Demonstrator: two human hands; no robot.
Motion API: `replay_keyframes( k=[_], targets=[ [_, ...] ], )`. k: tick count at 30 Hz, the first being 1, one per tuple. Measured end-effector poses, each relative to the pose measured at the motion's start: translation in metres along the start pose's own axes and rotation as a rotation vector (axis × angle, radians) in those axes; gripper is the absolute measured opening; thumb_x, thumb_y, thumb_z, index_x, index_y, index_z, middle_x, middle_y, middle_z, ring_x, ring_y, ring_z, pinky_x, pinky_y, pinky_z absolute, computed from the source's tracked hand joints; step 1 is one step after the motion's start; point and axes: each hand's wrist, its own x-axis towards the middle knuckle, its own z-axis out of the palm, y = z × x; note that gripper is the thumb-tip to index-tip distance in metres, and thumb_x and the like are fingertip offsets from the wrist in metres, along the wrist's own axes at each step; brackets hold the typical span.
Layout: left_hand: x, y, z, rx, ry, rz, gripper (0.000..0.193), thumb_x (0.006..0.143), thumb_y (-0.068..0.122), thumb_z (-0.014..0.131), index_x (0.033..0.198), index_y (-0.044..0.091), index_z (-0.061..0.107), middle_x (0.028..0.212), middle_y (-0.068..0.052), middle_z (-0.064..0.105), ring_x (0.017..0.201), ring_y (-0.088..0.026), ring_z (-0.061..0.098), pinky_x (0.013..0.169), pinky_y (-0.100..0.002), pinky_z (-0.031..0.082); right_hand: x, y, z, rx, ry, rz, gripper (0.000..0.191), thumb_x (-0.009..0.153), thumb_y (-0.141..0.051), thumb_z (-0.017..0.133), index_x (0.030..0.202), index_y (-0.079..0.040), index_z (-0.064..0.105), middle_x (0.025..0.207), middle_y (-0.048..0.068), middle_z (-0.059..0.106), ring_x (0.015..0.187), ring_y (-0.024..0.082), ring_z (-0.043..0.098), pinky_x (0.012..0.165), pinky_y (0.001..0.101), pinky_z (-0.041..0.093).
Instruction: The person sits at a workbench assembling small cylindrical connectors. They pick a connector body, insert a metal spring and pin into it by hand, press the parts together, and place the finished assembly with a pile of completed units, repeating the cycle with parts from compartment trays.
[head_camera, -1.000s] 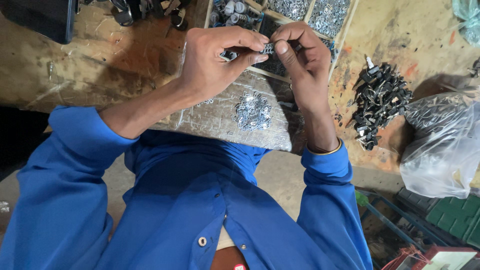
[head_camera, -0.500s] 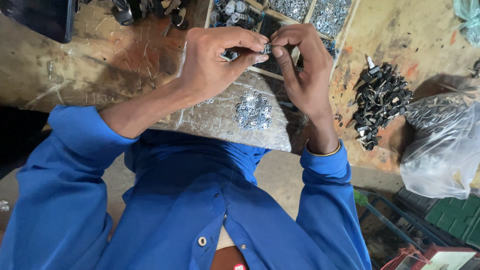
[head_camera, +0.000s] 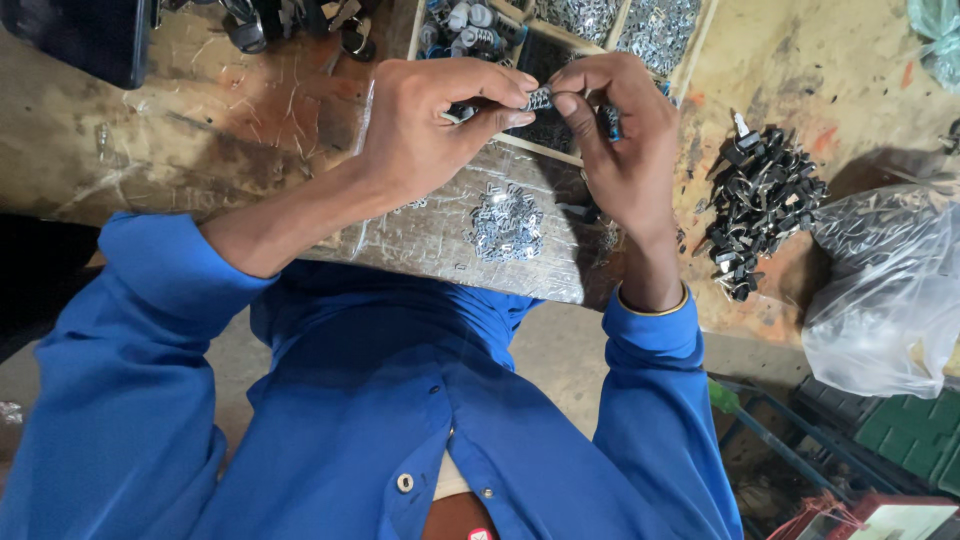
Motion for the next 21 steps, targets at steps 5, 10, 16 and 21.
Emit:
replay_keyframes(
  k=[5, 10, 16, 21],
  targets=[
    [0.0003, -0.0006, -0.0008, -0.001, -0.005, 0.01, 0.015, 0.095, -0.008, 0.082, 0.107, -0.003, 0.073, 0.115, -0.014, 0.077, 0.108, -0.023, 0.078, 0.091, -0.03, 0.068, 0.0006, -0.0034, 0.0038, -0.153, 0.031, -0.096, 0.011, 0.109, 0.001, 0.075, 0.116, 0.0, 0.066, 0.117, 0.009, 0.071, 0.104, 0.02, 0.066, 0.084, 0.0286, 0.052],
    [-0.0014, -0.0029, -0.0005, 0.041, -0.008, 0.043, 0.016, 0.094, -0.008, 0.083, 0.106, -0.003, 0.074, 0.113, -0.014, 0.077, 0.108, -0.024, 0.078, 0.091, -0.031, 0.067, -0.0007, -0.0064, 0.0081, -0.113, 0.04, -0.04, 0.012, 0.109, 0.003, 0.074, 0.117, 0.0, 0.066, 0.117, 0.01, 0.07, 0.098, 0.02, 0.064, 0.082, 0.0292, 0.051],
    [-0.0017, -0.0038, -0.0011, 0.013, -0.003, 0.028, 0.015, 0.096, -0.008, 0.082, 0.107, -0.003, 0.074, 0.115, -0.014, 0.077, 0.108, -0.022, 0.078, 0.09, -0.029, 0.068, 0.0008, -0.0041, 0.0038, -0.146, -0.011, -0.168, 0.013, 0.111, 0.003, 0.073, 0.12, 0.0, 0.065, 0.121, 0.012, 0.066, 0.1, 0.019, 0.067, 0.085, 0.0276, 0.055],
    [-0.0019, -0.0018, -0.0016, -0.015, -0.005, 0.003, 0.016, 0.096, -0.008, 0.081, 0.108, -0.002, 0.074, 0.116, -0.014, 0.077, 0.108, -0.022, 0.079, 0.091, -0.03, 0.067, -0.0015, -0.0008, 0.0077, 0.005, 0.023, -0.048, 0.01, 0.111, 0.005, 0.07, 0.119, 0.001, 0.065, 0.117, 0.01, 0.066, 0.094, 0.015, 0.063, 0.083, 0.026, 0.052]
  ],
)
